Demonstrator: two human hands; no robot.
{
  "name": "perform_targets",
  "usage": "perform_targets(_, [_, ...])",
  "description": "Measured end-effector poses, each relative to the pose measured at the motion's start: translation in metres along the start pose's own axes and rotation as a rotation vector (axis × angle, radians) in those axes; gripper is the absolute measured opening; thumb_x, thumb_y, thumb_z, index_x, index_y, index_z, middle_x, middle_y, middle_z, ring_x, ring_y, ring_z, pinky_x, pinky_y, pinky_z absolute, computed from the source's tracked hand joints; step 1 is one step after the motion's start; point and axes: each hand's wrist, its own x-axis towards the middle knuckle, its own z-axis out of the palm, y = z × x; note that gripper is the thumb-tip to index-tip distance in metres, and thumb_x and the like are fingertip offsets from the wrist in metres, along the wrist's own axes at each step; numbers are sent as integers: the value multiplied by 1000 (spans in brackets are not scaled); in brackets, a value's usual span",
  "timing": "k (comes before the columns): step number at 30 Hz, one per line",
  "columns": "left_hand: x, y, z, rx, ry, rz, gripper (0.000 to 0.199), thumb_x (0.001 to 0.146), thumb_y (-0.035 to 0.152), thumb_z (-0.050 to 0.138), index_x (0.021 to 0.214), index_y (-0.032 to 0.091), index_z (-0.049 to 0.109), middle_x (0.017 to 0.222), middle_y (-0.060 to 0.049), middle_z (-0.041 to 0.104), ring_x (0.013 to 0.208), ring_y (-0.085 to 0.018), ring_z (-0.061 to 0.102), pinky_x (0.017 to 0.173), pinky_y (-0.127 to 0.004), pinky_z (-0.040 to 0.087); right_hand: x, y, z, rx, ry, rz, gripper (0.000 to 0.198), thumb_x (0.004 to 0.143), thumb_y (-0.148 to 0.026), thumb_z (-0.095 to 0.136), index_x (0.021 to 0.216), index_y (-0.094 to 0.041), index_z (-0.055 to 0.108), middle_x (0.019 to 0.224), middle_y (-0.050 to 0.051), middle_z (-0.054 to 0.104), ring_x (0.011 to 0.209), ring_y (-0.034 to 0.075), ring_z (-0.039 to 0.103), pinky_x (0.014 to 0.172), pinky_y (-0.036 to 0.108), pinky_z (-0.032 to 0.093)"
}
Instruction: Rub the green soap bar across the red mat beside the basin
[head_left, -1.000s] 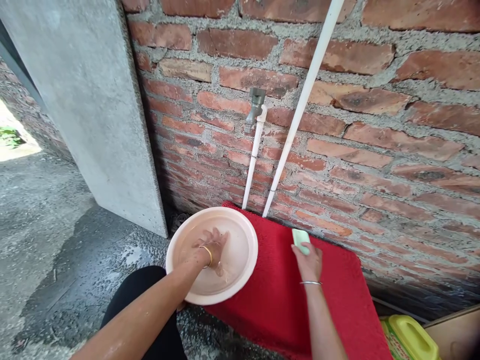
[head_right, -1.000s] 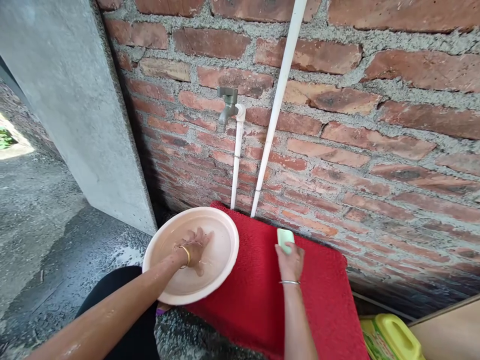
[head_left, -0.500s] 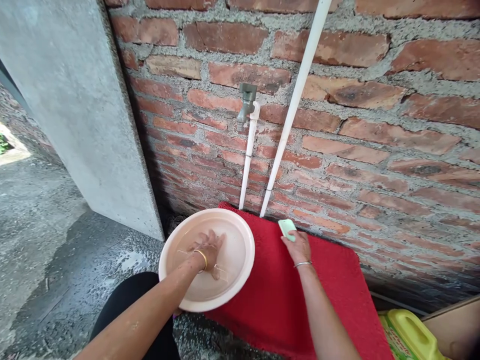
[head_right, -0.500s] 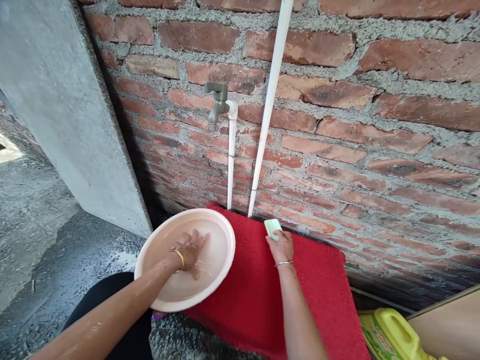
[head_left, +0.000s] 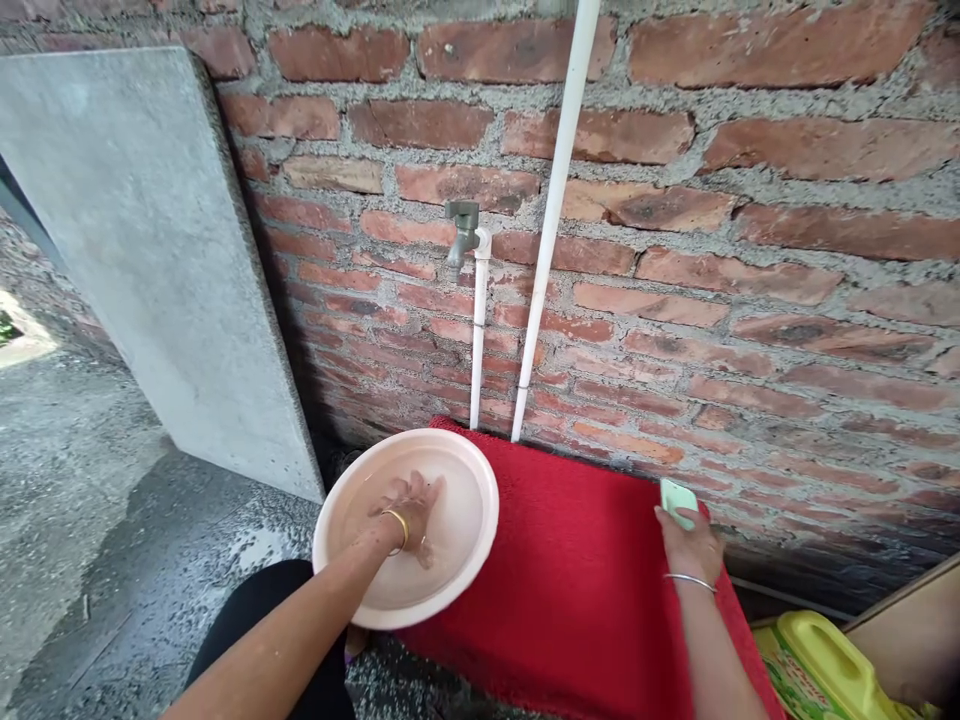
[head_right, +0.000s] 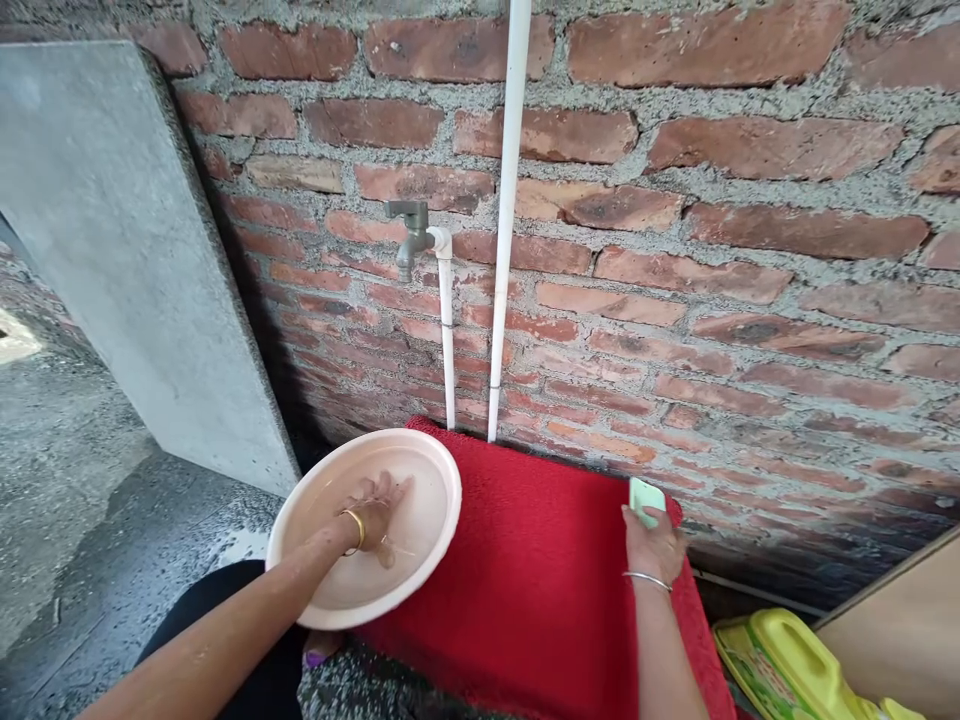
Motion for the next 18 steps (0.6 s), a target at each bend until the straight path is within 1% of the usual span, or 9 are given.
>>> perform_targets(3, [2, -1, 2, -16, 20, 5, 164, 27, 53, 92, 160, 33, -3, 167, -26, 3, 143, -63, 13, 86, -76, 43, -42, -40, 40, 98, -103, -206, 42, 70, -49, 66, 100, -20, 70, 102, 11, 65, 106, 32, 58, 90, 44, 47])
perform_targets(5, [2, -1, 2, -10, 27, 2, 165, 26, 56, 91, 160, 33, -3, 167, -26, 3, 142, -64, 12, 84, -77, 44, -77, -71, 68, 161, -194, -368, 34, 69, -46, 69, 95, -24, 71, 103, 7, 64, 100, 26, 61, 91, 37, 48])
perform_targets(7, [1, -1, 2, 13, 18, -7, 162, 29, 58, 90, 160, 34, -3, 168, -25, 1, 143, -63, 12, 85, -76, 44, -112, -98, 93, 209, -277, -522, 26, 69, -41, 72, 91, -27, 72, 104, 3, 62, 97, 21, 61, 92, 32, 48])
perform_targets(9, [0, -1, 2, 28, 4, -13, 157, 34, 57, 90, 160, 34, -1, 168, -23, -1, 145, -60, 11, 88, -74, 44, -138, -117, 110, 232, -340, -639, 22, 68, -34, 75, 89, -30, 72, 103, 1, 62, 96, 18, 62, 90, 28, 48])
perform_targets(10, [0, -1, 3, 29, 1, -19, 156, 36, 56, 90, 160, 34, -1, 168, -23, -1, 145, -59, 11, 88, -74, 44, -146, -122, 116, 234, -360, -677, 22, 67, -31, 76, 89, -31, 72, 102, 0, 62, 94, 18, 62, 88, 27, 47])
perform_targets(12, [2, -3, 6, 21, 12, -23, 155, 36, 57, 89, 160, 33, -1, 168, -23, -1, 145, -59, 10, 89, -74, 43, -149, -122, 120, 223, -374, -707, 23, 65, -27, 77, 87, -31, 72, 99, -1, 62, 92, 17, 62, 86, 27, 47])
perform_targets(14, [7, -7, 11, 2, 36, -11, 156, 34, 59, 89, 161, 31, 1, 167, -25, 0, 144, -61, 10, 89, -76, 41, -135, -109, 114, 199, -353, -684, 23, 64, -26, 77, 86, -30, 72, 98, 0, 62, 90, 18, 61, 86, 27, 47])
perform_targets(16, [13, -10, 17, -30, 70, 19, 157, 31, 60, 89, 161, 29, 6, 166, -28, 2, 142, -64, 10, 89, -78, 38, -109, -86, 98, 169, -306, -619, 20, 65, -29, 76, 86, -29, 72, 98, 1, 61, 89, 18, 61, 87, 29, 47])
perform_targets(18, [19, -13, 21, -62, 108, 54, 157, 30, 60, 89, 161, 26, 10, 165, -30, 5, 140, -66, 11, 89, -79, 36, -79, -56, 75, 138, -241, -526, 19, 68, -34, 73, 86, -28, 72, 98, 2, 60, 91, 18, 60, 90, 30, 47])
